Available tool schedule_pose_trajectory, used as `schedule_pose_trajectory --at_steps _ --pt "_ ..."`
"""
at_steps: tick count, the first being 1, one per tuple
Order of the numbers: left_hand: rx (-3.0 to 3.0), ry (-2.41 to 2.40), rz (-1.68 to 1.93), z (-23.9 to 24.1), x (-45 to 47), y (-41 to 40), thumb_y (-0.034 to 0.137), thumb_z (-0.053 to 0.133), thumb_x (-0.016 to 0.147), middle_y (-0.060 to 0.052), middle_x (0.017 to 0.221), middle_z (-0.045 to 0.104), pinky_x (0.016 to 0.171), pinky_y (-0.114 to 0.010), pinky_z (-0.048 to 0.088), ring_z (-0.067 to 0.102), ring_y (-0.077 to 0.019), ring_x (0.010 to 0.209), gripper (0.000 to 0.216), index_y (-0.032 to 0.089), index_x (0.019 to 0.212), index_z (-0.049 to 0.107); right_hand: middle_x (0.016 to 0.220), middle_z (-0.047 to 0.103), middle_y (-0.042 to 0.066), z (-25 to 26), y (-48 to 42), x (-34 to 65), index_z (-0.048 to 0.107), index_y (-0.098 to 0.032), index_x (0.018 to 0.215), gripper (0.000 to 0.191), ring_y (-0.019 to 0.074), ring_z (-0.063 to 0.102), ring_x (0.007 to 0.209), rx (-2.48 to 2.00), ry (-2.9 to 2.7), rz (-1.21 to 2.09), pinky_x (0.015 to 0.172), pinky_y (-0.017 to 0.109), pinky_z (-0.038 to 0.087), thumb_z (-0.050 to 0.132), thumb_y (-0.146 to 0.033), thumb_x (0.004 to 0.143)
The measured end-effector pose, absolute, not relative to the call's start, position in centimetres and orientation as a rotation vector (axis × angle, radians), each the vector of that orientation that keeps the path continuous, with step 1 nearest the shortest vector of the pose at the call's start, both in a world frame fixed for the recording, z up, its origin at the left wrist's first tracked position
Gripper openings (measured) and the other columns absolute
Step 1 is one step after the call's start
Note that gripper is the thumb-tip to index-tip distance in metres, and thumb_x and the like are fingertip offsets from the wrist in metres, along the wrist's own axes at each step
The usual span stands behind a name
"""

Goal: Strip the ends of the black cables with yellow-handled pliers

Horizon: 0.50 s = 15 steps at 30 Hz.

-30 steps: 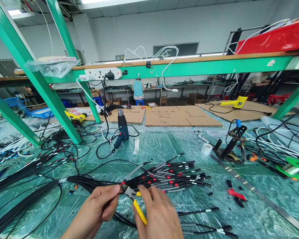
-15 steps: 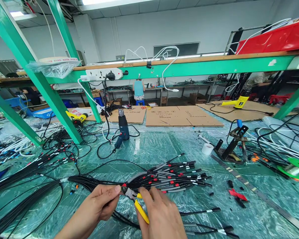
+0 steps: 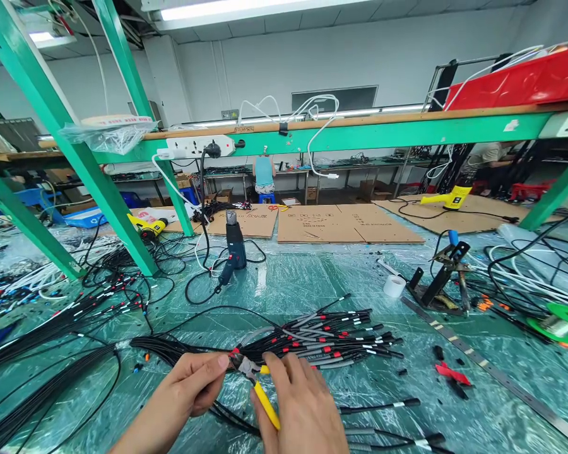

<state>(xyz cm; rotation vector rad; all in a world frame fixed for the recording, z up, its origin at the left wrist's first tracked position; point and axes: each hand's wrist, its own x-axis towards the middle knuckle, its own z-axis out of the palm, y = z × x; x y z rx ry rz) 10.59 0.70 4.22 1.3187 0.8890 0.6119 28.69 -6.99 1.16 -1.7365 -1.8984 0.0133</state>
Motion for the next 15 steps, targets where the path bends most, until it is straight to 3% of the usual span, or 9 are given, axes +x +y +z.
schedule_pose_trajectory --at_steps 2,4,8,12,15 --pt "1.332 0.89 0.595 4.3 10.6 0.7 0.061 0.055 0.083 0.009 0.047 0.026 0.047 -0.027 0.013 0.015 -0.0083 0.046 0.053 0.022 0.052 0.036 0.104 0.067 0.013 0.9 -6.9 28.8 0.06 -0.02 0.123 0.04 0.031 0.066 0.091 -1.741 -1.934 -0.171 0.078 0.045 0.054 0.059 -0.029 0.085" --pt "1.374 0.88 0.578 4.4 10.4 0.8 0.062 0.054 0.083 0.009 0.046 0.026 0.046 -0.028 0.012 0.015 -0.0082 0.046 0.054 0.022 0.052 0.036 0.101 0.067 0.012 1.1 -6.9 28.9 0.061 -0.02 0.12 0.036 0.0294 0.067 0.086 -1.757 -1.961 -0.136 0.074 0.042 0.054 0.057 -0.026 0.085" --pt "1.473 0.832 0.554 4.5 10.2 0.9 0.061 0.051 0.087 0.009 0.047 0.025 0.046 -0.028 0.013 0.015 -0.0082 0.046 0.054 0.022 0.053 0.036 0.082 0.067 0.005 2.1 -7.1 28.7 0.065 -0.022 0.097 0.021 0.0203 0.065 0.07 -1.781 -1.898 0.383 0.063 0.03 0.049 0.049 -0.034 0.092" --pt "1.476 0.785 0.567 4.6 10.2 0.9 0.059 0.053 0.088 0.009 0.049 0.023 0.047 -0.027 0.011 0.015 -0.0083 0.048 0.052 0.021 0.056 0.037 0.065 0.061 -0.002 3.1 -7.3 28.6 0.065 -0.021 0.084 0.034 0.0132 0.057 0.06 -1.597 -1.744 0.936 0.058 0.021 0.042 0.048 -0.048 0.095" --pt "1.438 0.795 0.584 4.7 10.4 0.9 0.06 0.054 0.086 0.01 0.049 0.022 0.047 -0.027 0.011 0.013 -0.0079 0.048 0.052 0.021 0.057 0.038 0.064 0.06 -0.003 3.0 -7.3 28.5 0.066 -0.02 0.085 0.036 0.0127 0.056 0.059 -1.56 -1.701 0.995 0.056 0.02 0.041 0.047 -0.05 0.095"
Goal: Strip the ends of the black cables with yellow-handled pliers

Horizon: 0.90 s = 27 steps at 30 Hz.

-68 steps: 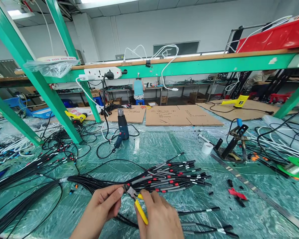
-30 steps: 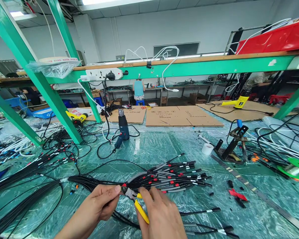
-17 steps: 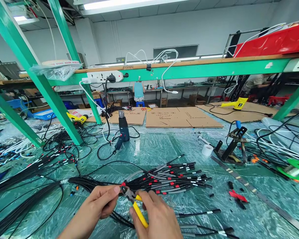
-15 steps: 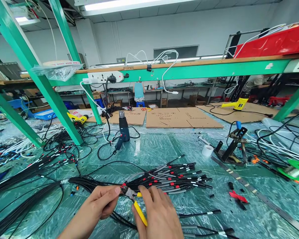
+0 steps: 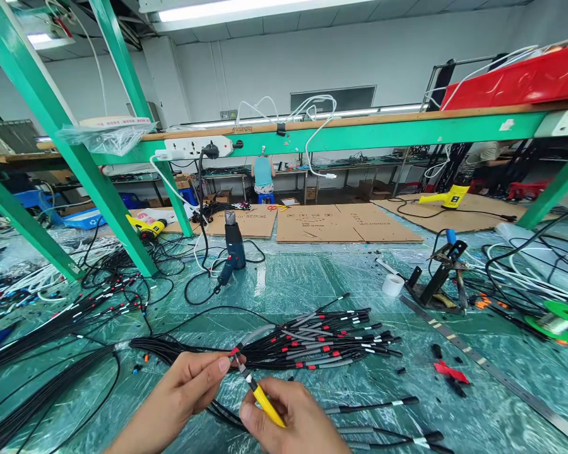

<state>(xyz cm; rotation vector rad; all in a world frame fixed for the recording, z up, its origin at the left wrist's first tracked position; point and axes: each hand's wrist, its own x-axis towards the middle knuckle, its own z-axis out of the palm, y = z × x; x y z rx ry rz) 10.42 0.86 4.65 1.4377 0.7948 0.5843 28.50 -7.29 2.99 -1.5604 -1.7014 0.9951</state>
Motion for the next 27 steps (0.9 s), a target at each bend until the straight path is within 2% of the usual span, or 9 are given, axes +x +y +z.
schedule_pose_trajectory --at_steps 2,4,7,10,14,19,23,27 --pt "1.41 0.81 0.6 4.5 10.6 0.8 0.062 0.055 0.085 0.01 0.049 0.023 0.047 -0.027 0.011 0.013 -0.0076 0.047 0.053 0.021 0.056 0.038 0.071 0.064 -0.001 2.5 -7.3 28.5 0.066 -0.021 0.089 0.029 0.0151 0.059 0.064 -1.627 -1.748 0.807 0.059 0.023 0.044 0.05 -0.046 0.093" --pt "1.386 0.826 0.612 4.4 10.6 0.9 0.063 0.056 0.084 0.01 0.048 0.023 0.046 -0.027 0.011 0.013 -0.0074 0.046 0.053 0.021 0.056 0.037 0.084 0.067 0.003 1.9 -7.2 28.5 0.065 -0.022 0.103 0.024 0.0192 0.064 0.073 -1.703 -1.817 0.511 0.065 0.028 0.049 0.052 -0.04 0.092" --pt "1.364 0.837 0.625 4.2 10.6 0.9 0.062 0.056 0.084 0.01 0.047 0.023 0.046 -0.026 0.011 0.012 -0.0074 0.046 0.054 0.021 0.055 0.036 0.098 0.067 0.009 1.1 -7.2 28.7 0.06 -0.021 0.119 0.032 0.0254 0.066 0.084 -1.746 -1.89 0.041 0.074 0.038 0.053 0.053 -0.034 0.09" --pt "1.351 0.844 0.63 4.2 10.6 0.8 0.061 0.056 0.084 0.01 0.048 0.022 0.045 -0.026 0.01 0.012 -0.0075 0.047 0.053 0.022 0.056 0.035 0.096 0.066 0.01 0.7 -7.2 29.0 0.058 -0.021 0.122 0.037 0.0268 0.065 0.082 -1.756 -1.918 -0.204 0.073 0.041 0.055 0.059 -0.03 0.086" --pt "1.352 0.864 0.66 3.9 11.0 0.5 0.062 0.056 0.084 0.01 0.049 0.021 0.045 -0.026 0.01 0.011 -0.0078 0.048 0.052 0.021 0.058 0.038 0.1 0.064 0.009 0.4 -7.3 29.1 0.052 -0.022 0.128 0.044 0.027 0.064 0.085 -1.781 -1.938 -0.253 0.074 0.042 0.054 0.061 -0.028 0.085" --pt "1.389 0.928 0.771 3.1 11.8 -0.4 0.064 0.052 0.085 0.009 0.054 0.021 0.046 -0.026 0.011 0.014 -0.0091 0.051 0.049 0.02 0.066 0.046 0.101 0.063 0.01 -0.1 -7.2 28.8 0.049 -0.022 0.128 0.041 0.0273 0.064 0.086 -1.823 -1.931 -0.273 0.073 0.042 0.053 0.057 -0.028 0.088" --pt "1.454 1.007 0.795 2.7 12.1 -0.9 0.067 0.049 0.085 0.008 0.058 0.023 0.047 -0.026 0.013 0.017 -0.0099 0.054 0.051 0.018 0.071 0.053 0.099 0.064 0.009 -0.5 -7.1 28.8 0.05 -0.021 0.128 0.041 0.0258 0.065 0.083 -1.825 -1.937 -0.308 0.07 0.038 0.054 0.058 -0.027 0.088" --pt "1.482 1.022 0.79 2.6 12.1 -0.8 0.065 0.047 0.088 0.008 0.059 0.022 0.047 -0.025 0.012 0.016 -0.0098 0.054 0.05 0.017 0.073 0.054 0.096 0.065 0.008 -0.9 -7.1 28.9 0.052 -0.021 0.125 0.039 0.0236 0.067 0.077 -1.831 -1.956 -0.294 0.066 0.034 0.054 0.058 -0.022 0.086"
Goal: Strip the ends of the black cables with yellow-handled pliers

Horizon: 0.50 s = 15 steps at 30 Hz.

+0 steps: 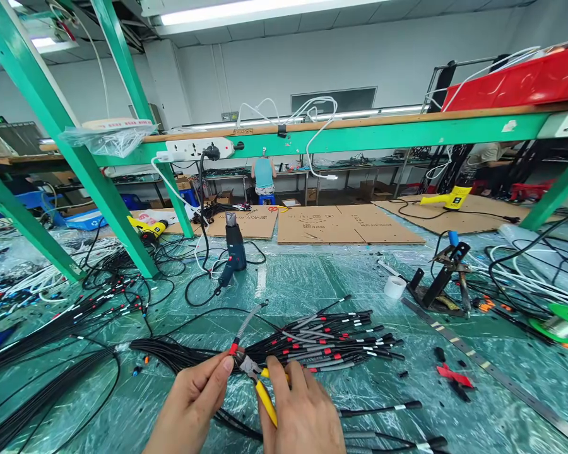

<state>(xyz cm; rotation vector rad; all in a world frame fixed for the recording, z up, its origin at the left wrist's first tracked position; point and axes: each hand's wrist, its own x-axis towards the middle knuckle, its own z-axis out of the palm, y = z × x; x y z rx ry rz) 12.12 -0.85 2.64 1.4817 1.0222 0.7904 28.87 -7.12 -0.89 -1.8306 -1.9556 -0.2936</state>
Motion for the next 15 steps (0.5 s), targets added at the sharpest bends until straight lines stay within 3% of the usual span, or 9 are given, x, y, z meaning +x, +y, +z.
schedule_pose_trajectory --at_steps 4,8,10,15 --pt "1.416 0.978 0.8 2.8 12.0 -0.6 0.063 0.05 0.087 0.009 0.057 0.021 0.047 -0.025 0.011 0.015 -0.0091 0.053 0.047 0.018 0.072 0.05 0.094 0.068 0.007 -1.1 -7.0 28.6 0.055 -0.024 0.121 0.03 0.0219 0.069 0.073 -1.815 -1.932 -0.095 0.062 0.03 0.051 0.051 -0.026 0.092" --pt "1.398 0.932 0.78 3.3 11.6 -0.3 0.063 0.054 0.084 0.01 0.053 0.02 0.046 -0.024 0.011 0.014 -0.0081 0.05 0.049 0.02 0.064 0.043 0.075 0.067 0.0 -1.2 -6.9 28.1 0.061 -0.026 0.106 0.021 0.0188 0.065 0.063 -1.736 -1.84 0.29 0.053 0.026 0.044 0.048 -0.038 0.096" --pt "1.389 0.909 0.763 3.5 11.4 -0.2 0.063 0.055 0.084 0.01 0.052 0.019 0.045 -0.024 0.01 0.013 -0.0078 0.049 0.05 0.02 0.063 0.042 0.08 0.067 0.001 -1.1 -6.8 28.0 0.061 -0.026 0.107 0.022 0.0196 0.064 0.066 -1.731 -1.806 0.198 0.057 0.028 0.046 0.05 -0.039 0.094" --pt "1.373 0.879 0.679 3.9 10.9 0.2 0.063 0.056 0.084 0.011 0.051 0.019 0.045 -0.025 0.009 0.012 -0.0077 0.049 0.05 0.021 0.061 0.041 0.099 0.065 0.011 0.5 -6.6 28.8 0.056 -0.021 0.124 0.041 0.0294 0.063 0.084 -1.735 -1.902 -0.385 0.072 0.043 0.05 0.06 -0.03 0.084"
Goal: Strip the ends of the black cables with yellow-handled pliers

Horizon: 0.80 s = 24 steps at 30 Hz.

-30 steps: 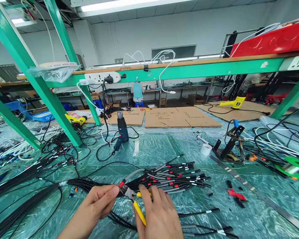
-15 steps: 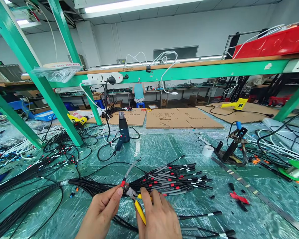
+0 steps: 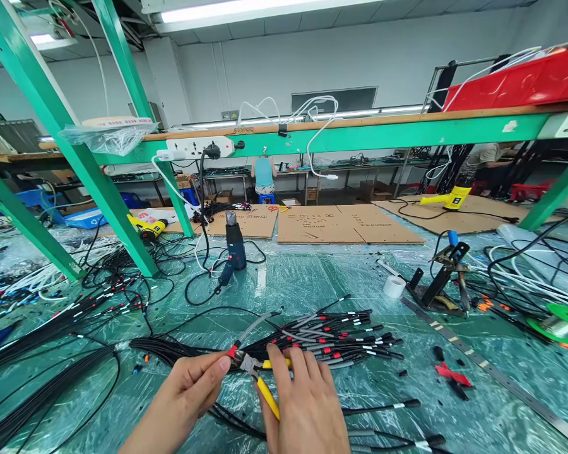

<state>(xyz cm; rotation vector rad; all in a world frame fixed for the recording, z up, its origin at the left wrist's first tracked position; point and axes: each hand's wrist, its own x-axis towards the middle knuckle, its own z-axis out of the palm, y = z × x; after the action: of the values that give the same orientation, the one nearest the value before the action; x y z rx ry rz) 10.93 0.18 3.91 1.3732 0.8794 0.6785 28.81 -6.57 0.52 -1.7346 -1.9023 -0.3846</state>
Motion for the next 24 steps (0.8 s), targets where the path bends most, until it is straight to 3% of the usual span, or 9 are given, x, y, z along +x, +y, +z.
schedule_pose_trajectory --at_steps 6,10,14,16,18,20,24 --pt "1.387 0.8 0.568 4.0 10.2 0.9 0.058 0.055 0.087 0.011 0.05 0.02 0.044 -0.026 0.009 0.012 -0.0075 0.047 0.05 0.021 0.059 0.036 0.1 0.065 0.011 1.1 -6.4 29.8 0.055 -0.021 0.126 0.048 0.0303 0.063 0.086 -1.725 -2.04 -0.362 0.074 0.044 0.051 0.062 -0.019 0.079" --pt "1.436 0.811 0.554 3.9 10.0 1.1 0.057 0.055 0.088 0.01 0.052 0.02 0.045 -0.026 0.009 0.013 -0.0078 0.049 0.047 0.02 0.061 0.04 0.09 0.068 0.004 1.4 -6.8 29.4 0.062 -0.023 0.107 0.019 0.0213 0.066 0.075 -1.757 -2.008 0.228 0.066 0.03 0.049 0.051 -0.03 0.093" --pt "1.478 0.838 0.568 3.9 10.0 1.1 0.057 0.053 0.089 0.01 0.053 0.02 0.046 -0.026 0.01 0.013 -0.0079 0.05 0.048 0.02 0.061 0.041 0.068 0.064 -0.001 1.8 -7.2 28.5 0.062 -0.022 0.085 0.035 0.0154 0.062 0.062 -1.668 -1.905 0.819 0.056 0.022 0.045 0.04 -0.046 0.099" --pt "1.453 0.846 0.567 4.0 10.0 1.1 0.059 0.053 0.087 0.01 0.053 0.02 0.046 -0.026 0.01 0.013 -0.008 0.05 0.048 0.02 0.062 0.042 0.076 0.066 0.001 1.6 -7.1 28.4 0.063 -0.022 0.093 0.03 0.0182 0.063 0.068 -1.727 -1.905 0.683 0.06 0.026 0.047 0.043 -0.043 0.097" --pt "1.436 0.856 0.561 4.0 10.0 1.2 0.06 0.054 0.086 0.01 0.053 0.02 0.046 -0.026 0.01 0.013 -0.0081 0.05 0.048 0.02 0.062 0.042 0.093 0.068 0.007 1.3 -7.0 28.7 0.062 -0.022 0.109 0.025 0.0248 0.065 0.081 -1.808 -1.931 0.273 0.07 0.035 0.05 0.051 -0.036 0.092" --pt "1.436 0.858 0.543 4.1 10.0 1.2 0.061 0.054 0.086 0.01 0.052 0.02 0.046 -0.026 0.01 0.014 -0.0081 0.049 0.049 0.02 0.061 0.041 0.104 0.066 0.011 0.9 -6.7 29.2 0.059 -0.022 0.122 0.037 0.0304 0.064 0.09 -1.805 -1.963 -0.127 0.076 0.044 0.05 0.057 -0.03 0.086" --pt "1.461 0.847 0.482 4.3 9.7 1.3 0.06 0.055 0.086 0.011 0.05 0.021 0.046 -0.027 0.009 0.013 -0.008 0.049 0.051 0.021 0.058 0.038 0.102 0.067 0.013 0.6 -6.4 29.9 0.059 -0.019 0.123 0.046 0.0308 0.065 0.087 -1.729 -2.063 -0.388 0.075 0.043 0.051 0.063 -0.02 0.077"
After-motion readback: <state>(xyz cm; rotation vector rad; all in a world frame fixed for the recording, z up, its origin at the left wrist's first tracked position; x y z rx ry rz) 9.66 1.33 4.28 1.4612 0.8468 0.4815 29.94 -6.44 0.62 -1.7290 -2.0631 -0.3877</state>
